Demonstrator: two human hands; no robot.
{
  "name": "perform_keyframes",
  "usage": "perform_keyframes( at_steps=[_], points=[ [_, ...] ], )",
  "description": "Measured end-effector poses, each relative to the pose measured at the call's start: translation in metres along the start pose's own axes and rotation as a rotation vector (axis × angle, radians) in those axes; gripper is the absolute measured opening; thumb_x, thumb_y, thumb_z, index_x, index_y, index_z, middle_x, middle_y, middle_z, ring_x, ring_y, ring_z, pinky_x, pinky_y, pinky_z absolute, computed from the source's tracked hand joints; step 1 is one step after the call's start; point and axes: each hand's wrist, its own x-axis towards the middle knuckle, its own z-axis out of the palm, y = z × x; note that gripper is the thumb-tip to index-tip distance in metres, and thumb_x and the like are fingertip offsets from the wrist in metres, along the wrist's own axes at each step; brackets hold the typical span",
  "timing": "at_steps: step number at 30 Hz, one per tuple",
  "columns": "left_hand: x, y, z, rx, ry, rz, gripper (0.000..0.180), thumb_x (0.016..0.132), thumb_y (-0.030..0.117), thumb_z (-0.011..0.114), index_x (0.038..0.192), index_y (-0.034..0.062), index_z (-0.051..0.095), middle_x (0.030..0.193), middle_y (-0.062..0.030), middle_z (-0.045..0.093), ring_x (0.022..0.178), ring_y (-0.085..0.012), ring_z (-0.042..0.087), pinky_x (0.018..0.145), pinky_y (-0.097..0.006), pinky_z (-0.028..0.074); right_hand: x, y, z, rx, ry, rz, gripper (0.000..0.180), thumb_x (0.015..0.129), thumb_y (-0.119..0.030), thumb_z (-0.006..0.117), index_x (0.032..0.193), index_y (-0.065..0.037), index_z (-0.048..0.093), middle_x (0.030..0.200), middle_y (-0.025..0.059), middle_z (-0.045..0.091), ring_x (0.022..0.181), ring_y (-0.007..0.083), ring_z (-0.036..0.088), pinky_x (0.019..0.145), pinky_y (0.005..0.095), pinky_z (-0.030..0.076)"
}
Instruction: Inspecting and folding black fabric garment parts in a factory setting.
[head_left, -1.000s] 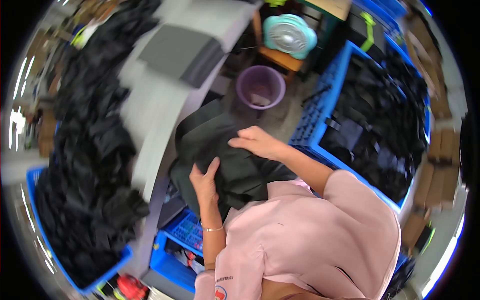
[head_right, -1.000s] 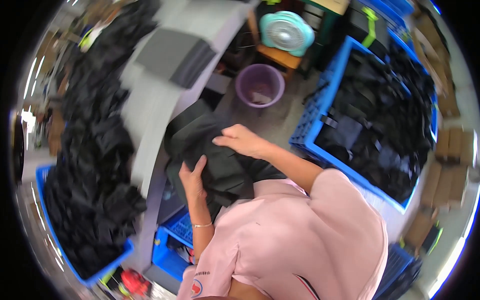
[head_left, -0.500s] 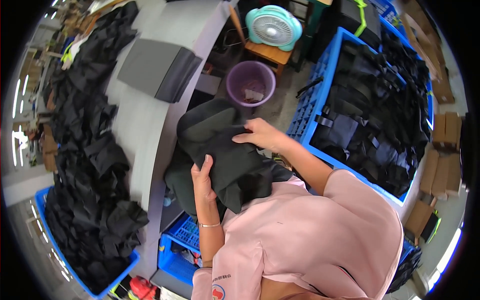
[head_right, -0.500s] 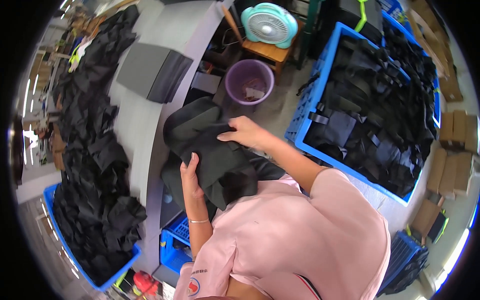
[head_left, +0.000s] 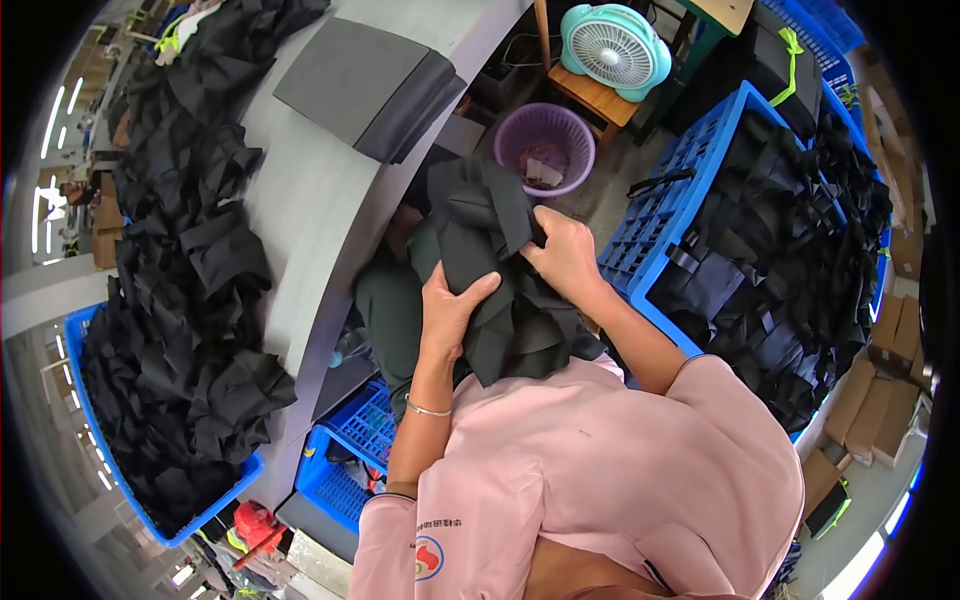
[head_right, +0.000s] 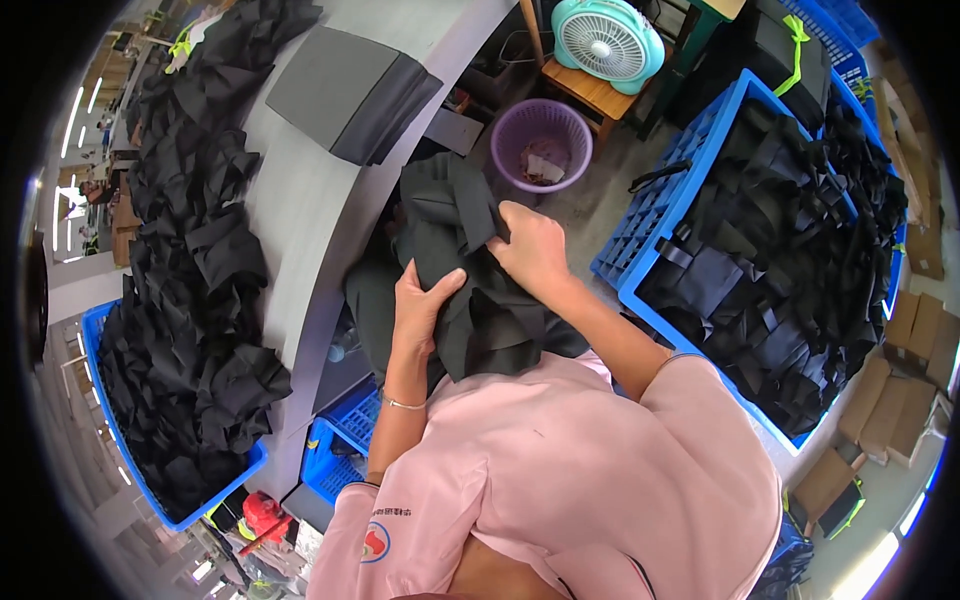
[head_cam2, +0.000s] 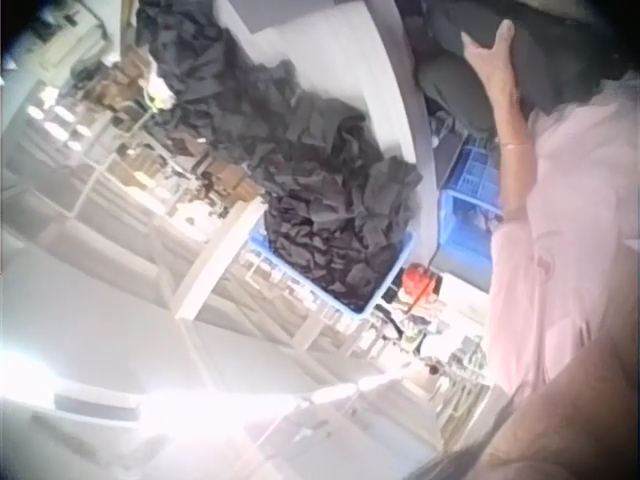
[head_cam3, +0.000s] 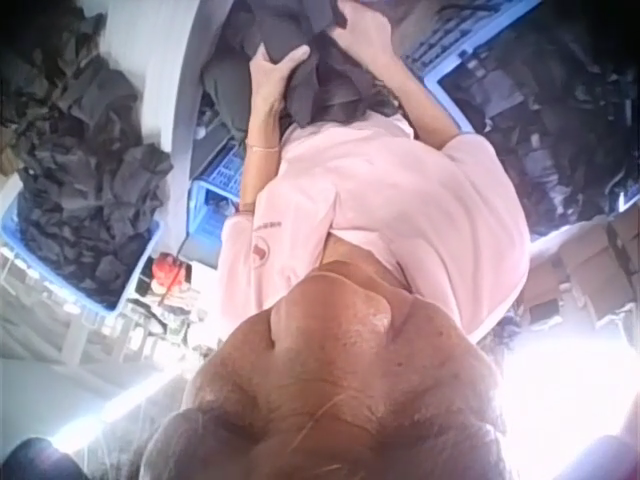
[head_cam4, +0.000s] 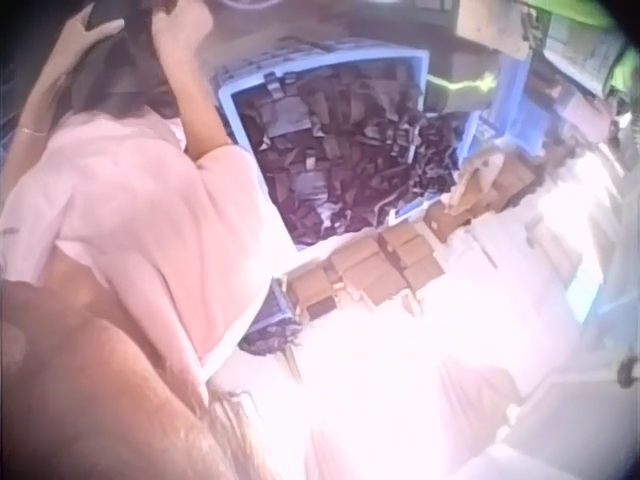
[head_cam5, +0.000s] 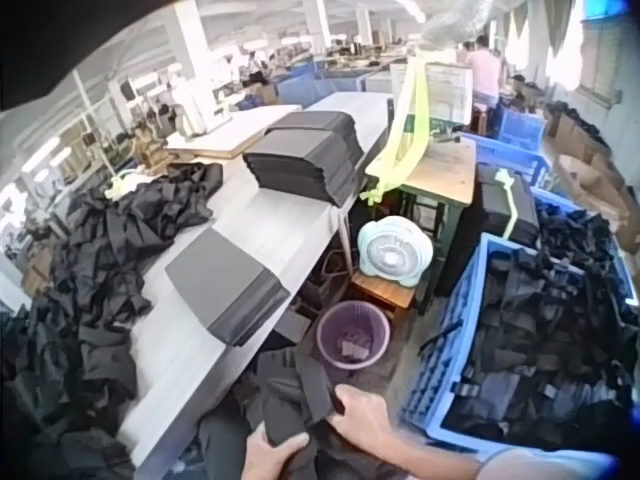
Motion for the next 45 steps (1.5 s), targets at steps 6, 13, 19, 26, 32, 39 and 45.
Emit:
perform_keyframes(
  at_steps=[6, 13, 19, 26, 32, 39, 45],
  points=[
    [0.017, -0.005, -0.019, 0.126, 0.082, 0.112, 0.027, 0.084, -0.002, 0.072, 0.11, -0.002, 0.065, 0.103, -0.0037, 0.069, 0.089, -0.0124, 0.064, 0.085, -0.027, 0.051, -0.004, 0.017, -0.017, 0.906, -0.2, 0.137, 0.019, 0.092, -0.014, 0.069, 0.106, -0.002, 0.068, 0.097, 0.0026, 0.071, 0.083, 0.0082, 0.063, 0.074, 0.025, 0.049],
    [0.018, -0.017, -0.025, -0.159, 0.087, -0.041, 0.033, 0.086, 0.0, 0.072, 0.117, -0.0014, 0.062, 0.112, -0.007, 0.069, 0.099, -0.0144, 0.064, 0.09, -0.029, 0.05, -0.032, 0.058, -0.042, 0.962, -0.214, 0.284, 0.041, 0.096, -0.03, 0.065, 0.125, -0.002, 0.062, 0.122, 0.008, 0.064, 0.101, 0.0114, 0.061, 0.085, 0.0276, 0.049],
    [0.011, -0.014, -0.002, -0.023, 0.02, -0.057, 0.04, 0.088, 0.003, 0.071, 0.125, -0.0017, 0.058, 0.115, -0.0085, 0.067, 0.103, -0.018, 0.063, 0.092, -0.031, 0.05, -0.065, 0.048, -0.011, 0.935, -0.387, 0.697, 0.041, 0.095, -0.018, 0.06, 0.132, 0.001, 0.059, 0.121, 0.0103, 0.067, 0.106, 0.0195, 0.063, 0.091, 0.0338, 0.052],
    [0.007, -0.015, 0.013, -0.003, -0.201, 0.062, 0.059, 0.101, 0.022, 0.059, 0.15, 0.003, 0.033, 0.14, -0.0174, 0.053, 0.114, -0.0254, 0.062, 0.083, -0.033, 0.056, -0.068, 0.138, -0.111, 1.423, 0.556, 0.648, 0.044, 0.094, -0.046, 0.048, 0.106, -0.009, 0.069, 0.106, 0.0115, 0.072, 0.09, 0.0254, 0.069, 0.087, 0.0423, 0.055],
    [0.007, -0.029, -0.011, 0.084, -0.13, -0.02, 0.044, 0.102, 0.023, 0.058, 0.139, 0.0012, 0.05, 0.134, -0.0167, 0.058, 0.109, -0.0219, 0.065, 0.083, -0.032, 0.055, -0.131, 0.254, -0.305, 1.116, 1.008, 0.326, 0.034, 0.095, -0.034, 0.054, 0.109, -0.008, 0.071, 0.102, 0.0106, 0.073, 0.092, 0.0272, 0.071, 0.086, 0.0451, 0.056],
    [0.004, -0.044, -0.04, -0.05, -0.072, -0.077, 0.043, 0.097, 0.021, 0.065, 0.134, 0.0013, 0.055, 0.129, -0.0141, 0.063, 0.105, -0.0186, 0.066, 0.083, -0.031, 0.055, -0.176, 0.321, -0.441, -0.515, 1.344, 0.853, 0.047, 0.09, -0.038, 0.064, 0.121, -0.004, 0.069, 0.118, 0.0176, 0.07, 0.113, 0.038, 0.063, 0.101, 0.0427, 0.047],
    [0.002, -0.053, -0.056, -0.141, 0.01, -0.082, 0.037, 0.098, 0.022, 0.064, 0.129, 0.0021, 0.059, 0.125, -0.0102, 0.065, 0.105, -0.0169, 0.065, 0.082, -0.028, 0.054, -0.038, 0.243, -0.239, -0.552, 0.98, 0.061, 0.026, 0.085, -0.004, 0.064, 0.11, 0.002, 0.069, 0.109, 0.0194, 0.067, 0.105, 0.0333, 0.063, 0.093, 0.039, 0.05]
  ],
)
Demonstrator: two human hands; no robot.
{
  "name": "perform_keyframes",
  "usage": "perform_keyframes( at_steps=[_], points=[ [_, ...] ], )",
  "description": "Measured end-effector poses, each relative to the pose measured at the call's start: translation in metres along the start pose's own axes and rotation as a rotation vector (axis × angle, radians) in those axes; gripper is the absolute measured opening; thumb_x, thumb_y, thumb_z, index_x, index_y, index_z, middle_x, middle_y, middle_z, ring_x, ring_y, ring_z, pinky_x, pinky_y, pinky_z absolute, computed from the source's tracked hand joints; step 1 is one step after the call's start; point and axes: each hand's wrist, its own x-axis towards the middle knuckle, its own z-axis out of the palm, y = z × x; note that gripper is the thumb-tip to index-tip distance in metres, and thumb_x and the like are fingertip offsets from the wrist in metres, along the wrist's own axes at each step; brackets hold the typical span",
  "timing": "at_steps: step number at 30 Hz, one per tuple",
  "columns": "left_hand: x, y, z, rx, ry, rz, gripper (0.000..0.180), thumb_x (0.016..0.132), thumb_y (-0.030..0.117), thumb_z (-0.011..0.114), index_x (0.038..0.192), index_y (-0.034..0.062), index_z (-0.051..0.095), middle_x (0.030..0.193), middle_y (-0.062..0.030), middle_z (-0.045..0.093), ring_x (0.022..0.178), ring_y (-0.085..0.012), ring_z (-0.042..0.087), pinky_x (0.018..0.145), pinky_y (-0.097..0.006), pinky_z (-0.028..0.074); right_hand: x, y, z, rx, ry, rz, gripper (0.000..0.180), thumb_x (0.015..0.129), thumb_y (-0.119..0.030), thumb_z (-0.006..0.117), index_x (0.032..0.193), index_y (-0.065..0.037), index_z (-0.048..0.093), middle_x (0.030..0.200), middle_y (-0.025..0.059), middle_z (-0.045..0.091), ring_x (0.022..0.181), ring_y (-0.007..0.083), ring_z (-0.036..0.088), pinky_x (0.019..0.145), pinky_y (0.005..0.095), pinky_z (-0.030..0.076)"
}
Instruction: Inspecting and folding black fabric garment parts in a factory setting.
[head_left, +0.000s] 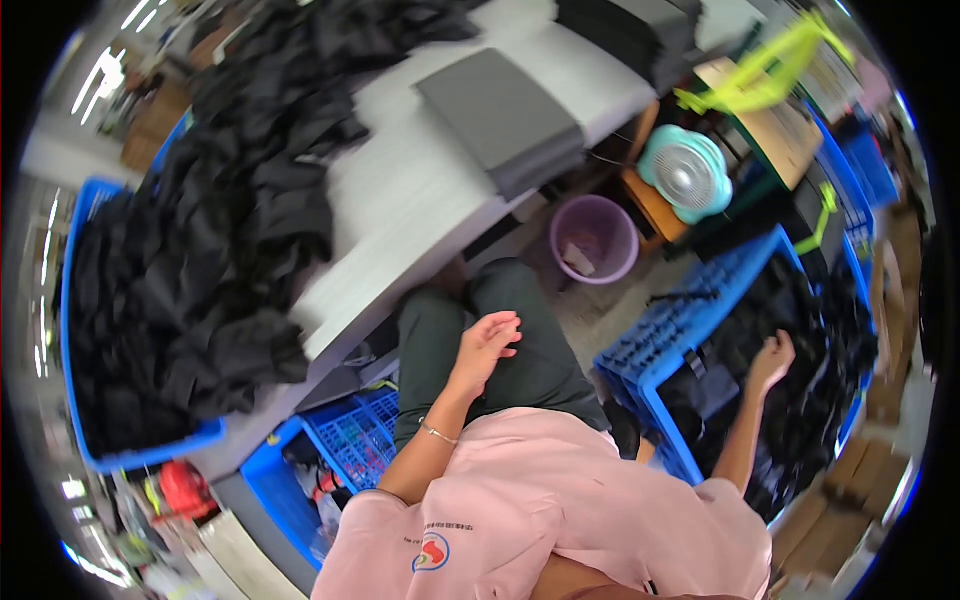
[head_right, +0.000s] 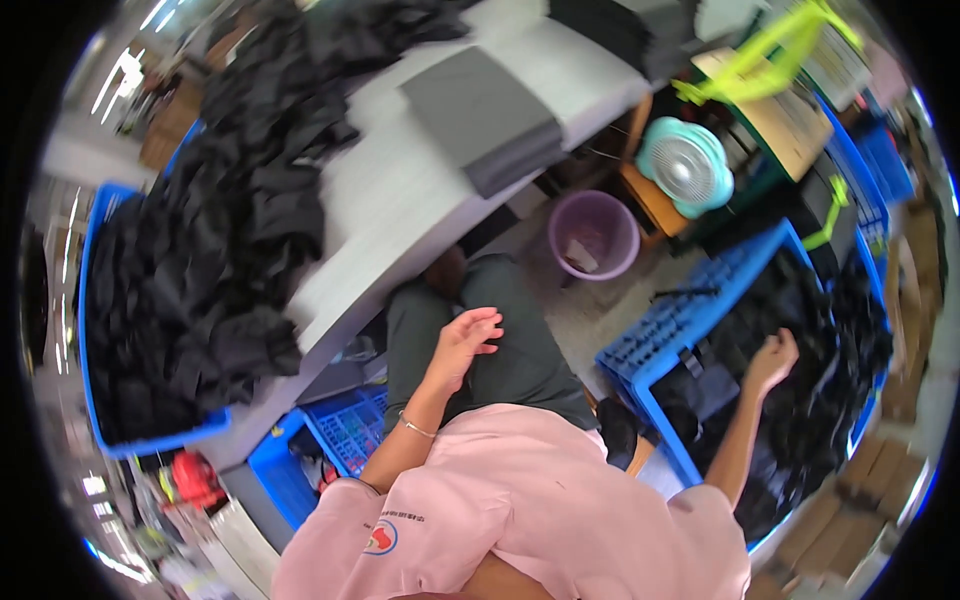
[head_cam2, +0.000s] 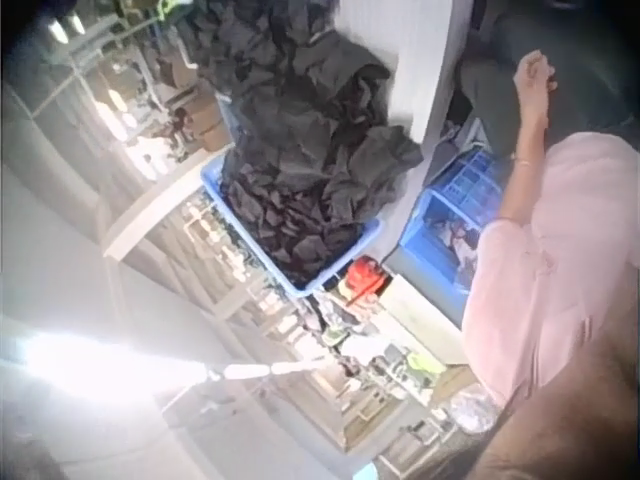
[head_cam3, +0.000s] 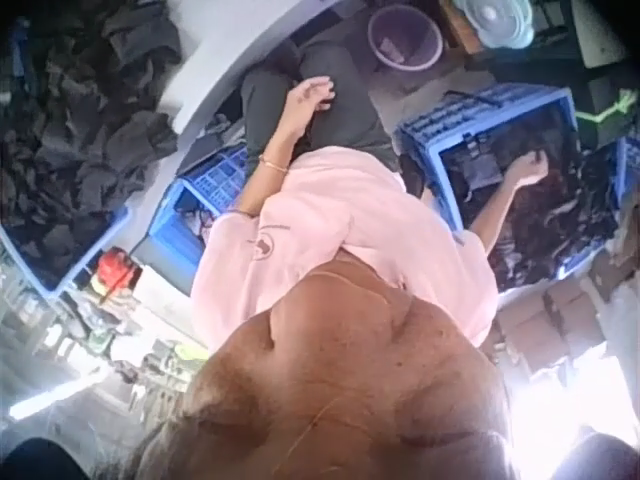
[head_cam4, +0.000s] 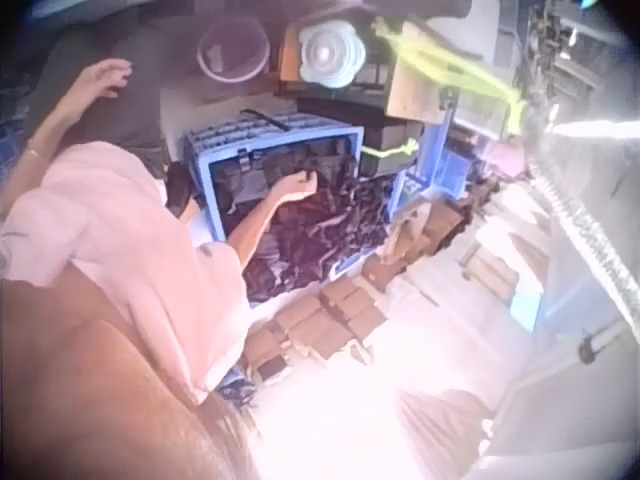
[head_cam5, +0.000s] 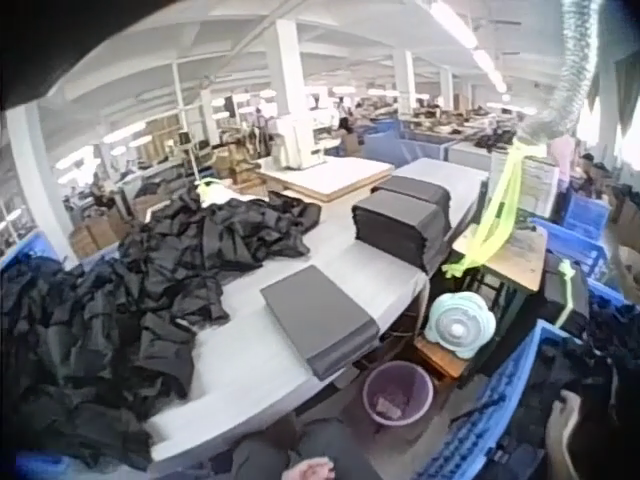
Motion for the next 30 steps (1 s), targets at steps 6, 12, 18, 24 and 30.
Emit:
perform_keyframes(
  at_steps=[6, 12, 18, 24, 30],
  points=[
    [-0.004, 0.004, -0.037, -0.037, 0.116, 0.09, 0.033, 0.098, 0.019, 0.063, 0.127, 0.0037, 0.06, 0.126, -0.0096, 0.065, 0.106, -0.0158, 0.064, 0.083, -0.029, 0.053, -0.127, -0.314, 0.066, 0.633, -0.574, -0.574, 0.014, 0.088, 0.004, 0.062, 0.1, 0.0, 0.067, 0.107, 0.0166, 0.066, 0.103, 0.0331, 0.064, 0.089, 0.0394, 0.052],
    [-0.024, 0.034, -0.072, 0.04, 0.475, 0.331, 0.019, 0.098, 0.011, 0.063, 0.114, 0.0028, 0.068, 0.107, -0.0033, 0.07, 0.087, -0.0082, 0.064, 0.075, -0.024, 0.052, -0.21, -0.532, 0.063, 1.175, -0.811, -0.661, 0.015, 0.09, 0.002, 0.067, 0.104, 0.0, 0.068, 0.101, 0.0092, 0.067, 0.075, 0.0167, 0.064, 0.064, 0.0269, 0.051],
    [-0.023, 0.152, -0.16, 0.922, 1.039, 1.135, 0.035, 0.083, -0.006, 0.064, 0.116, 0.0047, 0.067, 0.123, -0.0111, 0.064, 0.113, -0.0279, 0.059, 0.097, -0.039, 0.046, -0.253, -0.627, 0.058, 1.236, -0.876, -0.616, 0.014, 0.088, -0.001, 0.067, 0.102, -0.003, 0.066, 0.098, 0.0105, 0.066, 0.073, 0.0266, 0.065, 0.064, 0.034, 0.052],
    [0.013, 0.232, -0.214, 1.215, 0.93, 1.176, 0.015, 0.078, 0.007, 0.071, 0.092, 0.0124, 0.074, 0.087, -0.0011, 0.069, 0.088, -0.0234, 0.061, 0.085, -0.038, 0.04, -0.271, -0.646, 0.042, 1.248, -0.735, -0.858, 0.013, 0.091, 0.001, 0.061, 0.104, 0.001, 0.064, 0.105, 0.016, 0.065, 0.087, 0.0346, 0.066, 0.072, 0.0387, 0.053],
    [-0.006, 0.202, -0.142, 0.962, 0.69, 1.24, 0.01, 0.077, 0.005, 0.07, 0.086, 0.0068, 0.071, 0.083, -0.0058, 0.067, 0.082, -0.0248, 0.062, 0.08, -0.037, 0.042, -0.237, -0.639, 0.05, 0.668, -0.839, -1.034, 0.027, 0.084, -0.005, 0.062, 0.11, 0.0, 0.063, 0.105, 0.0218, 0.065, 0.097, 0.0352, 0.065, 0.081, 0.045, 0.053]
  ],
)
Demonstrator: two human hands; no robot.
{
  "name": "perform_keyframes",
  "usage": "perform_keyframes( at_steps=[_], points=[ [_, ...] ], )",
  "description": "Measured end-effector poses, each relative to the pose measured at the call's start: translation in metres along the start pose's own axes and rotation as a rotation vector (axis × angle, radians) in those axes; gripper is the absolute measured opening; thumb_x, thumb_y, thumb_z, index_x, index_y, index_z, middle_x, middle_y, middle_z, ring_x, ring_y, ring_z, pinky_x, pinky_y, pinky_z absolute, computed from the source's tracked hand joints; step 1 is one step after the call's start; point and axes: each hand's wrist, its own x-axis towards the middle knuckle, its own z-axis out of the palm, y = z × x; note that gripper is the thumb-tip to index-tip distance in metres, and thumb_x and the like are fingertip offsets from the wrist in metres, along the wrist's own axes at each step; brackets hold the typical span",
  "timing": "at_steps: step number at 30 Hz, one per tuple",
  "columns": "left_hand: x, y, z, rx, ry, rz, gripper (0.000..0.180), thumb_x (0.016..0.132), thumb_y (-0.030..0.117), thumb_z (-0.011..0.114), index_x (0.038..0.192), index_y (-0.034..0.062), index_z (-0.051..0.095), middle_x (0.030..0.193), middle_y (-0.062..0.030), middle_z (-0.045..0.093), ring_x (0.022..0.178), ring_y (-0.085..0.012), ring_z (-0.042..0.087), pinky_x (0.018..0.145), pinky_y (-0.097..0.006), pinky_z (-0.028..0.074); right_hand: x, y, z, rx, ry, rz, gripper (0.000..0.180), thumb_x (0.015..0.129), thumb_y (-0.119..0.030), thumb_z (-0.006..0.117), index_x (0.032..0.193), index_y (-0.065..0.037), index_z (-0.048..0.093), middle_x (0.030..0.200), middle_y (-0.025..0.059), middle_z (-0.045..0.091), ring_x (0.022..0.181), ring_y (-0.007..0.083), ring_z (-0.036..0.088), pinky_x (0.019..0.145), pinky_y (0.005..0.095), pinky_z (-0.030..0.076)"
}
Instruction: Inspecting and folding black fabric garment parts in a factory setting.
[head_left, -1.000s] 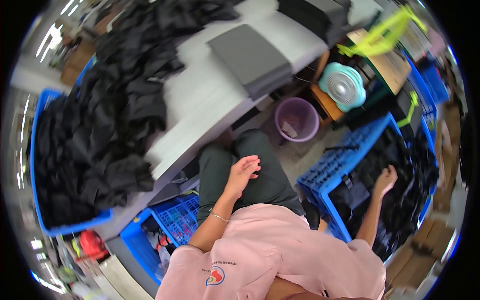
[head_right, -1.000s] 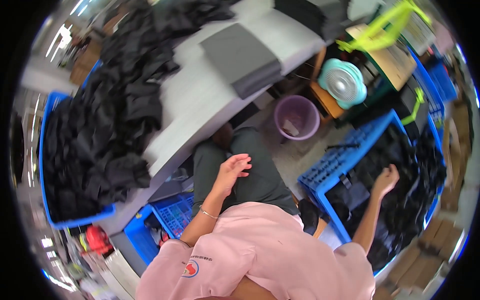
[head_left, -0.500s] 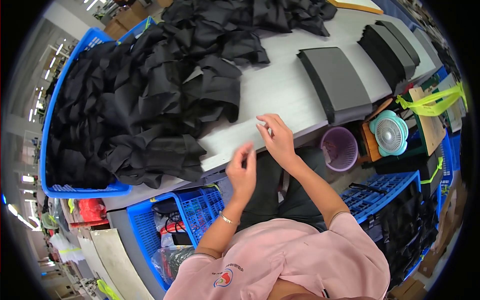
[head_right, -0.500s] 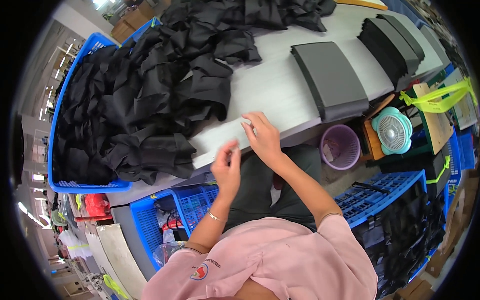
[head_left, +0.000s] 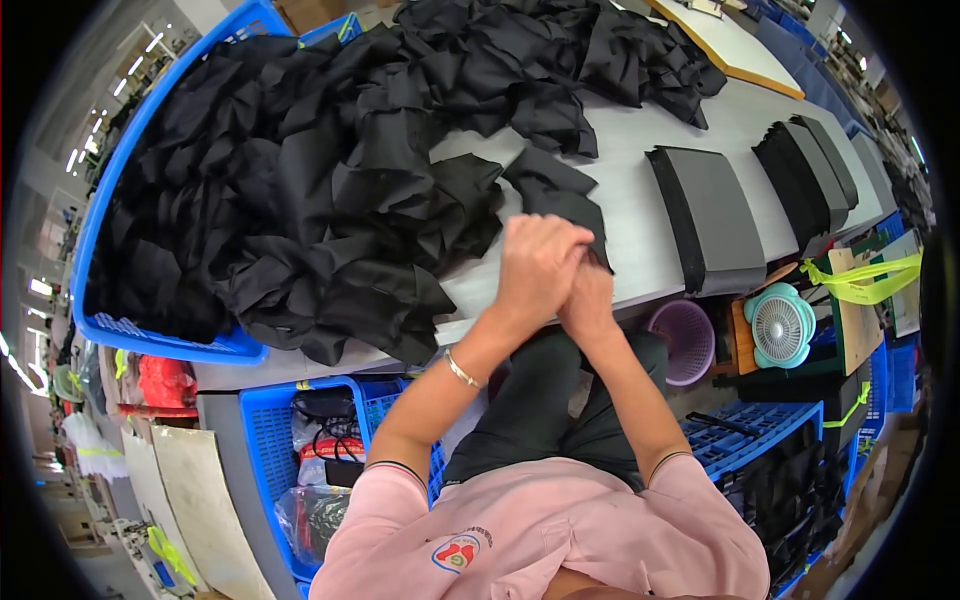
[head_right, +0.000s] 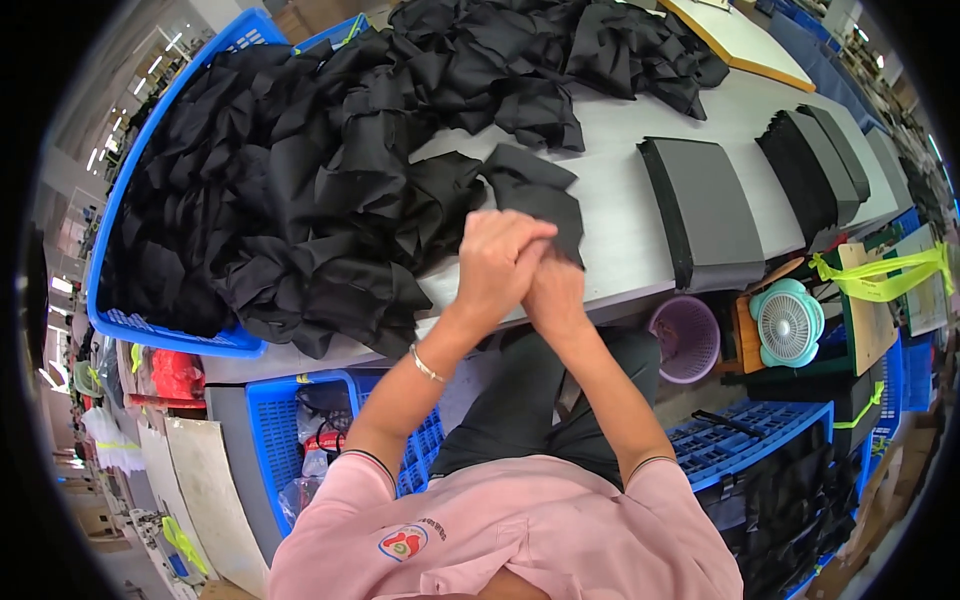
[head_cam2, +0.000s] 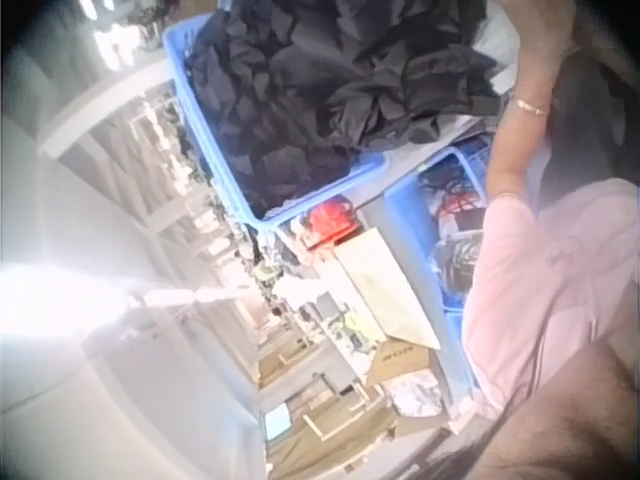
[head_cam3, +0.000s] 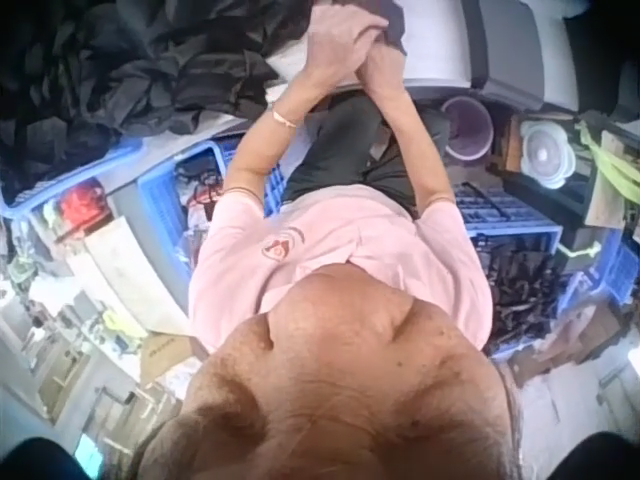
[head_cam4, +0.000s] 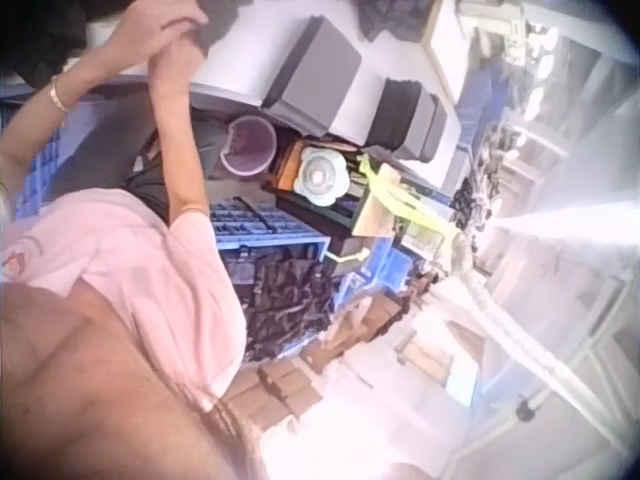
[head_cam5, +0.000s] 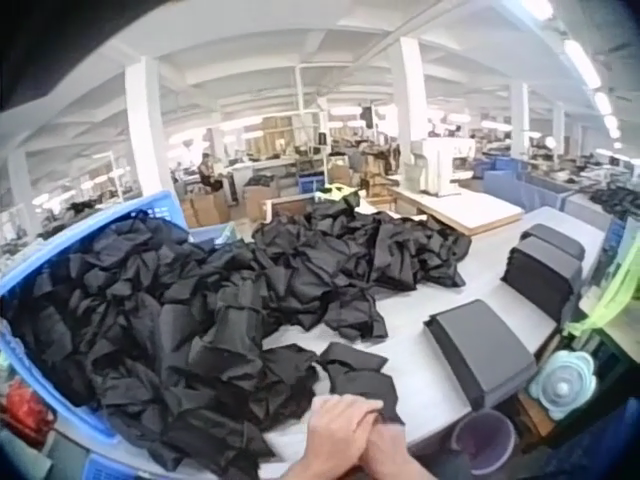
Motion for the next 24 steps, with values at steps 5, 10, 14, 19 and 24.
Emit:
perform_keyframes(
  at_steps=[5, 10, 14, 19, 24],
  points=[
    [-0.054, 0.069, 0.004, -0.285, -0.147, -0.221, 0.01, 0.081, 0.004, 0.07, 0.09, 0.0064, 0.071, 0.089, -0.0083, 0.07, 0.084, -0.0278, 0.065, 0.08, -0.036, 0.048, -0.012, 0.044, -0.023, 0.558, -0.29, 0.511, 0.033, 0.09, -0.013, 0.059, 0.122, -0.002, 0.059, 0.113, 0.0186, 0.065, 0.105, 0.029, 0.063, 0.088, 0.0415, 0.052],
    [-0.11, 0.128, 0.016, -0.633, -0.244, -0.544, 0.012, 0.083, 0.001, 0.071, 0.094, 0.0014, 0.071, 0.088, -0.0068, 0.068, 0.081, -0.0165, 0.065, 0.071, -0.028, 0.05, -0.018, 0.059, -0.004, 1.615, 0.192, 0.854, 0.04, 0.095, -0.018, 0.056, 0.133, -0.005, 0.053, 0.121, 0.0139, 0.065, 0.106, 0.0249, 0.062, 0.089, 0.0378, 0.052],
    [-0.139, 0.157, 0.01, -0.811, -0.441, -0.451, 0.009, 0.087, 0.002, 0.069, 0.096, 0.0019, 0.07, 0.093, -0.0054, 0.067, 0.086, -0.0155, 0.063, 0.076, -0.027, 0.051, -0.017, 0.066, 0.004, 1.793, 0.365, 0.811, 0.044, 0.097, -0.017, 0.055, 0.14, -0.006, 0.049, 0.128, 0.0098, 0.064, 0.108, 0.0222, 0.06, 0.091, 0.0349, 0.051],
    [-0.136, 0.154, 0.011, -0.891, -0.143, -0.606, 0.01, 0.094, 0.0, 0.059, 0.104, 0.0014, 0.062, 0.096, -0.005, 0.066, 0.089, -0.0108, 0.059, 0.079, -0.027, 0.049, -0.058, 0.07, -0.009, 1.343, 0.255, 0.521, 0.041, 0.09, 0.0, 0.061, 0.129, -0.005, 0.051, 0.136, 0.0077, 0.057, 0.11, 0.0184, 0.055, 0.095, 0.0301, 0.047],
    [-0.102, 0.099, 0.026, -0.729, 0.207, -0.653, 0.009, 0.098, 0.004, 0.054, 0.103, 0.0002, 0.06, 0.088, -0.0073, 0.065, 0.079, -0.0124, 0.06, 0.075, -0.027, 0.049, -0.106, 0.012, -0.003, 1.441, 0.254, 0.337, 0.048, 0.1, -0.022, 0.058, 0.142, -0.004, 0.045, 0.139, 0.0043, 0.052, 0.129, 0.0165, 0.048, 0.111, 0.0304, 0.036]
  ],
)
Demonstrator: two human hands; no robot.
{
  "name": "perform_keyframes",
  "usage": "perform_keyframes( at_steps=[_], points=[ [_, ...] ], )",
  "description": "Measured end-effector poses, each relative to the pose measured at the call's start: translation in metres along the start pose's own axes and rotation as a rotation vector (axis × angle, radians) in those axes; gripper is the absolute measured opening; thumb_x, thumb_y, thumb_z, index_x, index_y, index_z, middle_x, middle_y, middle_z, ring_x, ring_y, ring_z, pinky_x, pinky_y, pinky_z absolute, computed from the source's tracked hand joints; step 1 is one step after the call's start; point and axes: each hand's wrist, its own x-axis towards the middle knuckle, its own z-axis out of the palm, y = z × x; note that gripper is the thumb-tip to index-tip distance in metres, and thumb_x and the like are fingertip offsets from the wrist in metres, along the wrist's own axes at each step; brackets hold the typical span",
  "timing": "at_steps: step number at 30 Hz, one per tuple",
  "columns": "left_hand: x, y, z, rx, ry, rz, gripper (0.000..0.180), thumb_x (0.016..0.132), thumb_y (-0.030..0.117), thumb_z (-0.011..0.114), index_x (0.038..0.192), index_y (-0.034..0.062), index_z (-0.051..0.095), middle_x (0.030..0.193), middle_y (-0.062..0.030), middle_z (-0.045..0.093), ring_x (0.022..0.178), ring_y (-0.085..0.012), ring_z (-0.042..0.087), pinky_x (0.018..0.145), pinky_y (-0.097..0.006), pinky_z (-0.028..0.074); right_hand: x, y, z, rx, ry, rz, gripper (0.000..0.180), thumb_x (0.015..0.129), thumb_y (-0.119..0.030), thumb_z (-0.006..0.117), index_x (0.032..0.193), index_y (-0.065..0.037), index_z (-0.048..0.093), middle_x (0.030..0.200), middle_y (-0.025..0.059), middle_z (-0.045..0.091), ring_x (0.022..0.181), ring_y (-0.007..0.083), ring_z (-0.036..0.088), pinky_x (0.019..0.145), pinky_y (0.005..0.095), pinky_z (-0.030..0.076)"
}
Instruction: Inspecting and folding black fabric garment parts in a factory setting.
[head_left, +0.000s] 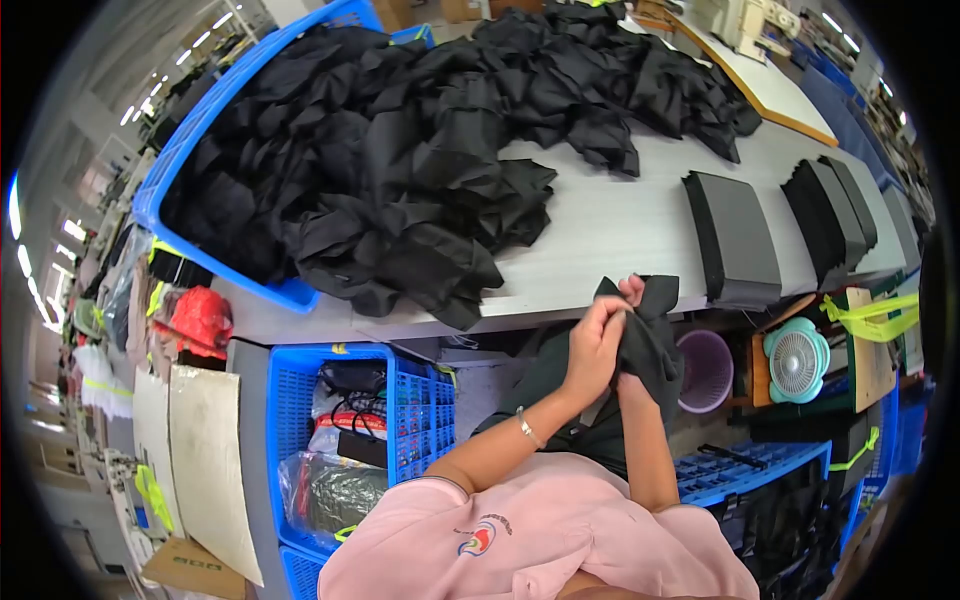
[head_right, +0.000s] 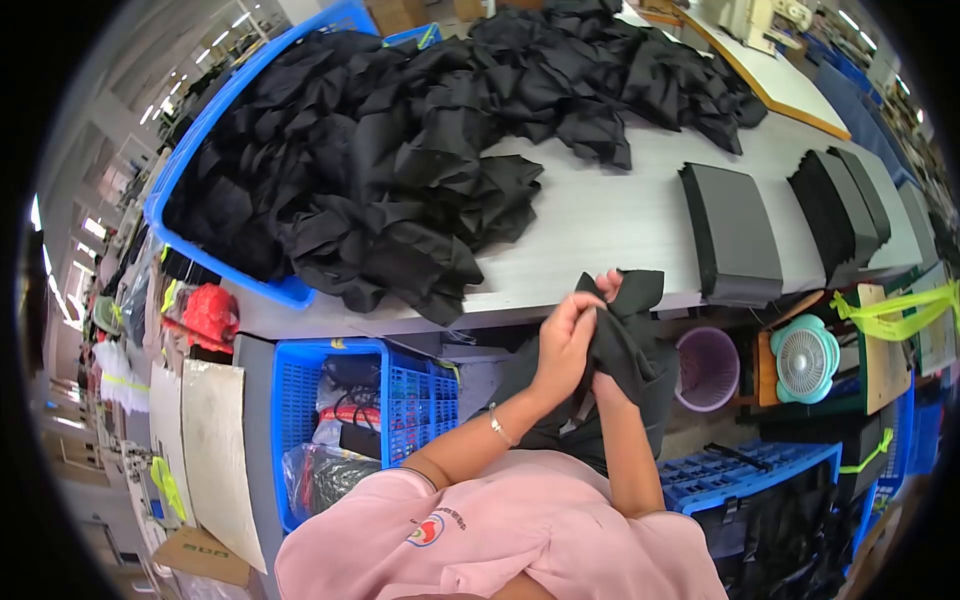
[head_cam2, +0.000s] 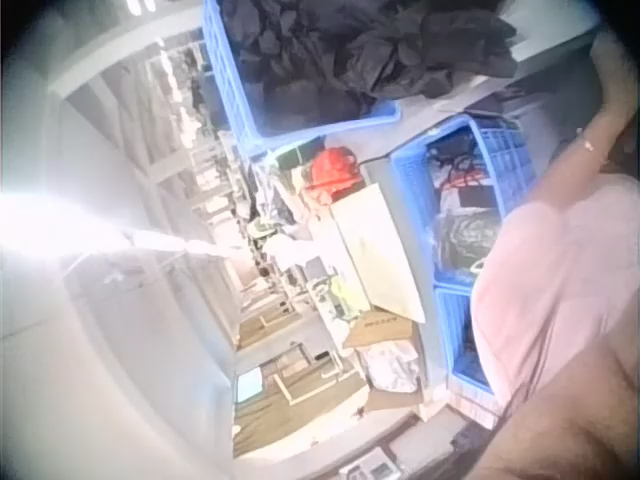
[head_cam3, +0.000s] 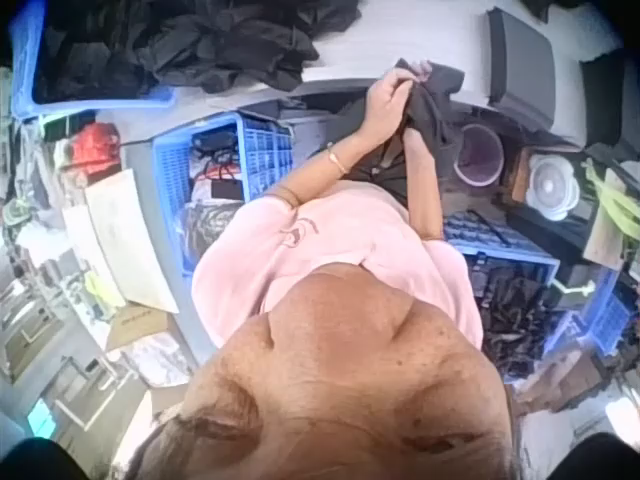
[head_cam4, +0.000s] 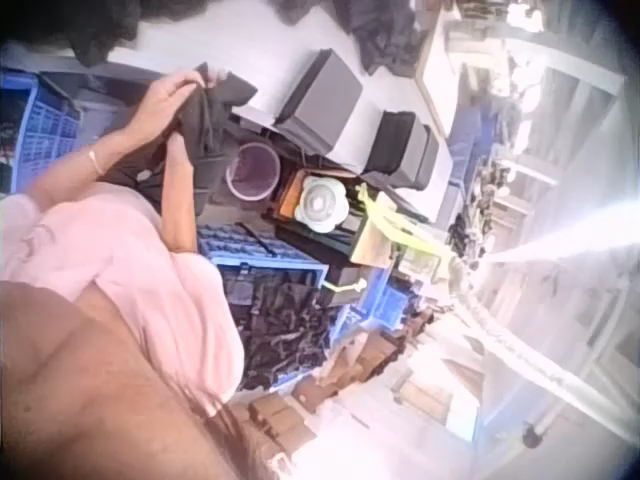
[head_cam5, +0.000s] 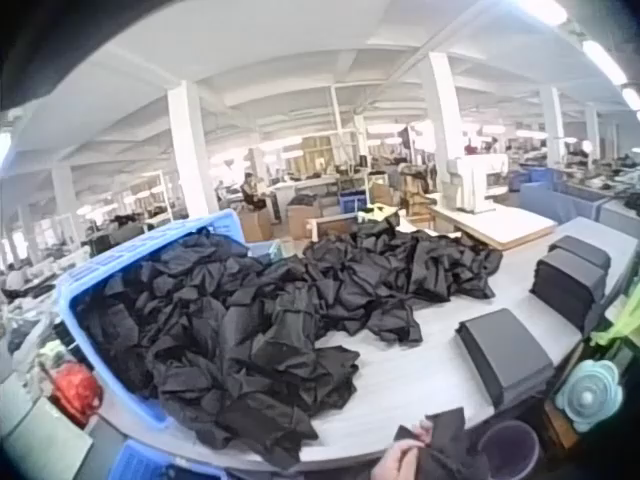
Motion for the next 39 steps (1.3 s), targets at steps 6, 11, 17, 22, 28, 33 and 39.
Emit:
perform_keyframes(
  at_steps=[6, 11, 17, 22, 28, 33, 39],
  points=[
    [0.078, -0.002, -0.032, 0.209, 0.189, 0.102, 0.011, 0.098, 0.009, 0.058, 0.097, -0.0009, 0.063, 0.083, -0.006, 0.065, 0.077, -0.0105, 0.058, 0.073, -0.027, 0.049, -0.093, -0.039, 0.001, -0.513, -0.187, 0.242, 0.024, 0.102, -0.016, 0.05, 0.118, 0.001, 0.056, 0.125, 0.0069, 0.057, 0.112, 0.0151, 0.056, 0.1, 0.0305, 0.043],
    [0.114, -0.001, -0.064, -0.046, 0.215, 0.055, 0.011, 0.099, 0.01, 0.061, 0.094, -0.0004, 0.064, 0.082, 0.0034, 0.061, 0.079, -0.0042, 0.053, 0.072, -0.021, 0.045, -0.126, -0.047, -0.022, -0.312, -0.254, 0.336, 0.018, 0.099, -0.016, 0.053, 0.108, -0.001, 0.058, 0.109, 0.0039, 0.059, 0.098, 0.0126, 0.054, 0.091, 0.0284, 0.043],
    [0.049, 0.02, -0.031, 0.229, -0.005, 0.057, 0.009, 0.089, 0.007, 0.071, 0.089, -0.0012, 0.068, 0.08, -0.0007, 0.066, 0.072, -0.0066, 0.058, 0.066, -0.024, 0.048, -0.073, -0.056, -0.016, -0.969, 0.066, -0.228, 0.069, 0.089, -0.013, 0.068, 0.145, 0.004, 0.033, 0.151, 0.0205, 0.034, 0.135, 0.0326, 0.04, 0.114, 0.0414, 0.032],
    [0.004, 0.047, -0.004, 0.238, -0.235, 0.219, 0.005, 0.081, 0.002, 0.075, 0.085, 0.0011, 0.072, 0.082, -0.009, 0.069, 0.074, -0.0178, 0.066, 0.068, -0.028, 0.051, -0.029, -0.055, -0.01, -0.993, 0.194, -0.364, 0.056, 0.079, 0.011, 0.054, 0.134, 0.003, 0.049, 0.14, 0.0205, 0.047, 0.128, 0.0336, 0.049, 0.106, 0.0386, 0.041],
    [0.029, 0.021, -0.041, 0.245, -0.002, 0.085, 0.003, 0.086, 0.003, 0.073, 0.084, 0.0009, 0.073, 0.08, -0.0049, 0.069, 0.073, -0.0121, 0.062, 0.069, -0.025, 0.049, -0.036, -0.073, -0.032, 0.06, -0.005, 0.51, 0.021, 0.096, -0.006, 0.061, 0.114, 0.004, 0.066, 0.105, 0.0104, 0.071, 0.089, 0.0191, 0.07, 0.084, 0.0379, 0.059],
    [0.03, -0.007, -0.046, -0.178, 0.056, -0.252, 0.023, 0.1, 0.019, 0.06, 0.093, 0.0009, 0.072, 0.086, -0.0042, 0.07, 0.079, -0.0129, 0.063, 0.076, -0.027, 0.05, -0.041, -0.069, -0.017, 0.309, 0.057, 0.633, 0.025, 0.102, -0.024, 0.058, 0.115, -0.003, 0.064, 0.102, 0.0035, 0.07, 0.085, 0.0105, 0.068, 0.074, 0.0265, 0.057],
    [-0.035, -0.031, -0.048, -0.82, -0.432, -1.117, 0.031, 0.101, 0.021, 0.055, 0.125, 0.0026, 0.061, 0.124, -0.0092, 0.065, 0.107, -0.0209, 0.065, 0.096, -0.038, 0.052, 0.006, -0.047, -0.023, -0.304, -0.129, 0.458, 0.021, 0.099, -0.022, 0.063, 0.097, -0.002, 0.067, 0.085, -0.0062, 0.063, 0.074, 0.0028, 0.058, 0.067, 0.0208, 0.049]
  ],
)
